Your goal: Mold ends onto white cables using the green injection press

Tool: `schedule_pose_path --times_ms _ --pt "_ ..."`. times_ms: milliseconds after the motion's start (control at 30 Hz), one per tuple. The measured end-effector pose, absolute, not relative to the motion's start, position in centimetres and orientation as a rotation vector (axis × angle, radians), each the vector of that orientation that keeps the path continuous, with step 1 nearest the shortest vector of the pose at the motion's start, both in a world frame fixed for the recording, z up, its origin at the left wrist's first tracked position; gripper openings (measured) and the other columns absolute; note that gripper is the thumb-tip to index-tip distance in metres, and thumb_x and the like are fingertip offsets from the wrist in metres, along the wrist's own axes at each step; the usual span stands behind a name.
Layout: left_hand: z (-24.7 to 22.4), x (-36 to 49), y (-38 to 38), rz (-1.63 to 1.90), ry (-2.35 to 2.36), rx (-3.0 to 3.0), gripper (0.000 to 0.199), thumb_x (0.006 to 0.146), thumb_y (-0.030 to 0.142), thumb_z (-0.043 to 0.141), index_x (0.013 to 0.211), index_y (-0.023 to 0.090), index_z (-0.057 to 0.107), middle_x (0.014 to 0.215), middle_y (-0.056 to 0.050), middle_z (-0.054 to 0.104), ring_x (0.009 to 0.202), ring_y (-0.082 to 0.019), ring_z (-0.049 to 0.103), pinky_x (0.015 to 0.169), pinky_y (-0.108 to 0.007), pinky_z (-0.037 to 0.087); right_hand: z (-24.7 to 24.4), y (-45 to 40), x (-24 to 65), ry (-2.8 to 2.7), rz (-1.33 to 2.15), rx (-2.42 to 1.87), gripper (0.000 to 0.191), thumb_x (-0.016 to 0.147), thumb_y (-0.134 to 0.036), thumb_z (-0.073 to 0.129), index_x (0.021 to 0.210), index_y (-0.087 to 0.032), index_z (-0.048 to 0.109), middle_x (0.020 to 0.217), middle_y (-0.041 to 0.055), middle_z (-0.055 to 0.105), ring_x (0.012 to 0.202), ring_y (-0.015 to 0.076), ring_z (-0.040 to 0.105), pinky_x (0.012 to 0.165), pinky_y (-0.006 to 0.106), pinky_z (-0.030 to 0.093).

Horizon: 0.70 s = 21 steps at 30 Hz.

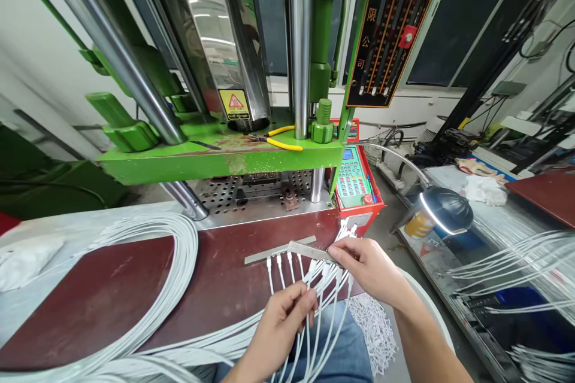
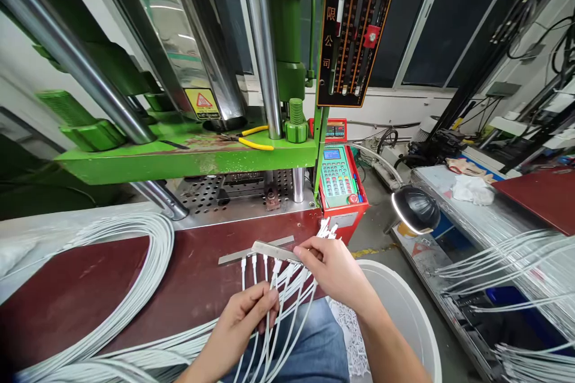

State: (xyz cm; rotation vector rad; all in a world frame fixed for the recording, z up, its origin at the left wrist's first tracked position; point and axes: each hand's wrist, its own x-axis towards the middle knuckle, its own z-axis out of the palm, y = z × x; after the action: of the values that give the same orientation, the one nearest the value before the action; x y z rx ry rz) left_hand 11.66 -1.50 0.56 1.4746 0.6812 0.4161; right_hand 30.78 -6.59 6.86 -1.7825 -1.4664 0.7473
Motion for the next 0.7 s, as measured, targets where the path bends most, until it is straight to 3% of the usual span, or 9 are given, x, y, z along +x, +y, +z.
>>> schedule_pose_path --times_ms 267,467,700 --pt "0.3 11.5 -1.5 0.428 0.691 1.468 0.042 0.088 0.053 0.046 0.068 0.016 0.056 0.056 0.002 0.049 0.052 -0.010 0.038 0.051 -0.022 0.030 6.7 -6.4 30.7 -1.434 0.767 -1.754 0.026 0.092 -0.040 0.051 0.085 -0.021 0.066 0.069 -0.0017 0.062 0.062 0.0126 0.050 0.057 0.023 0.035" --pt "0.4 11.5 -1.7 0.423 0.696 1.460 0.043 0.087 0.054 0.046 0.067 0.016 0.055 0.056 0.002 0.050 0.051 -0.010 0.037 0.050 -0.023 0.028 6.4 -6.2 30.8 -1.380 0.872 -1.719 0.024 0.086 -0.041 0.060 0.092 -0.019 0.068 0.063 -0.0028 0.058 0.057 0.0117 0.048 0.051 0.022 0.034" --pt "0.4 11.1 -2.2 0.465 0.753 1.495 0.047 0.086 0.055 0.047 0.057 0.018 0.050 0.052 0.002 0.043 0.053 -0.012 0.040 0.054 -0.024 0.030 6.7 -5.5 31.2 -1.336 0.731 -1.749 0.028 0.088 -0.041 0.056 0.084 -0.017 0.069 0.063 -0.0026 0.058 0.058 0.0113 0.047 0.054 0.023 0.034"
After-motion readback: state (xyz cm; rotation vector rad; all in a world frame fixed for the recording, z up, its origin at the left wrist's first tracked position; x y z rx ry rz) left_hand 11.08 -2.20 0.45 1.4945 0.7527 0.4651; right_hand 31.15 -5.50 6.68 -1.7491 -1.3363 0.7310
